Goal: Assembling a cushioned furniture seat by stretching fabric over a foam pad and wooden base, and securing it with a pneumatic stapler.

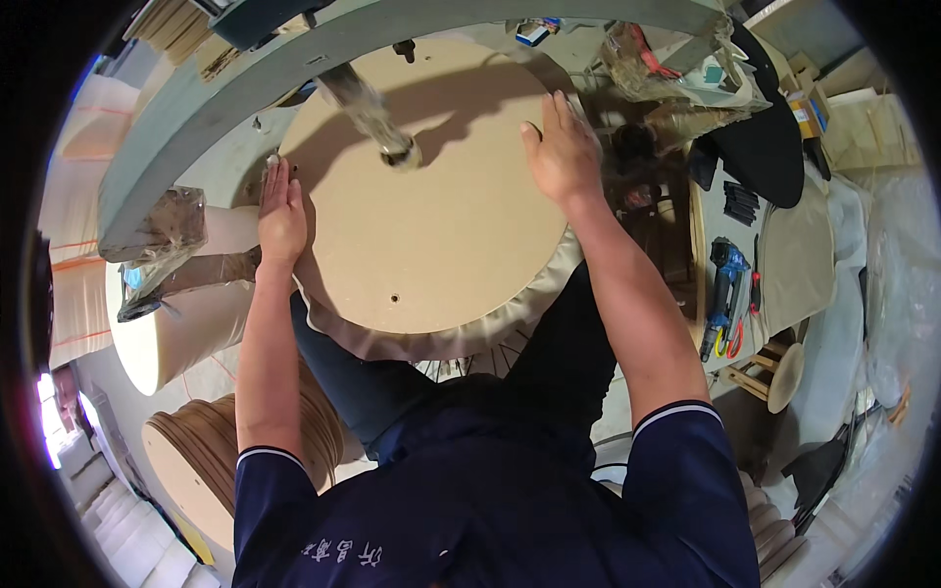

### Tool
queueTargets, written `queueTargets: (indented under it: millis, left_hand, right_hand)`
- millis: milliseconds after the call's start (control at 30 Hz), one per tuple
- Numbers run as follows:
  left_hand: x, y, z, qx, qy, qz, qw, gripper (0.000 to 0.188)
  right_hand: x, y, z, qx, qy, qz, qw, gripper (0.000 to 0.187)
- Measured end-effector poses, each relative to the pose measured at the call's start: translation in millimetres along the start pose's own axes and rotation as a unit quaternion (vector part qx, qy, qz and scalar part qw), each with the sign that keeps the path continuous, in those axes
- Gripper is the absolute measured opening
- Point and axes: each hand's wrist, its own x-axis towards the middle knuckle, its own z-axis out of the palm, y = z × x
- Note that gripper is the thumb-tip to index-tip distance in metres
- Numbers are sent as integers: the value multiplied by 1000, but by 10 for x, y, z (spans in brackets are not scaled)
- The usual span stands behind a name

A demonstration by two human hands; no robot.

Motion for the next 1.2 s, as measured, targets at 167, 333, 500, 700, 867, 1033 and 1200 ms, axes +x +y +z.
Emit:
queueTargets:
  millis: [167,333,500,700,867,1033,1200]
  left_hand:
    - [-3,-37,110,14,2,-5,1000,48]
    - [-20,37,70,34,17,5,999,47]
    - [-153,72,160,75,-9,-11,997,50]
    - [-99,114,139,82,-22,-35,996,51]
    - [-27,269,78,88,-22,-38,995,51]
    - [-215,241,11,84,-11,-81,993,52]
    - [-343,466,-195,115,-33,-54,991,55]
  right_hand:
    - [56,-68,46,-11,-61,40,997,67]
    - [-32,-94,95,-67,-70,33,995,68]
    - [-93,-166,40,-51,-81,75,993,67]
    - [-32,-207,-62,-25,-111,84,990,67]
    - [-14,-119,-70,-38,-88,82,992,66]
    - [26,-246,-74,-37,-126,79,988,69]
    - [-48,-182,3,-37,-114,40,992,69]
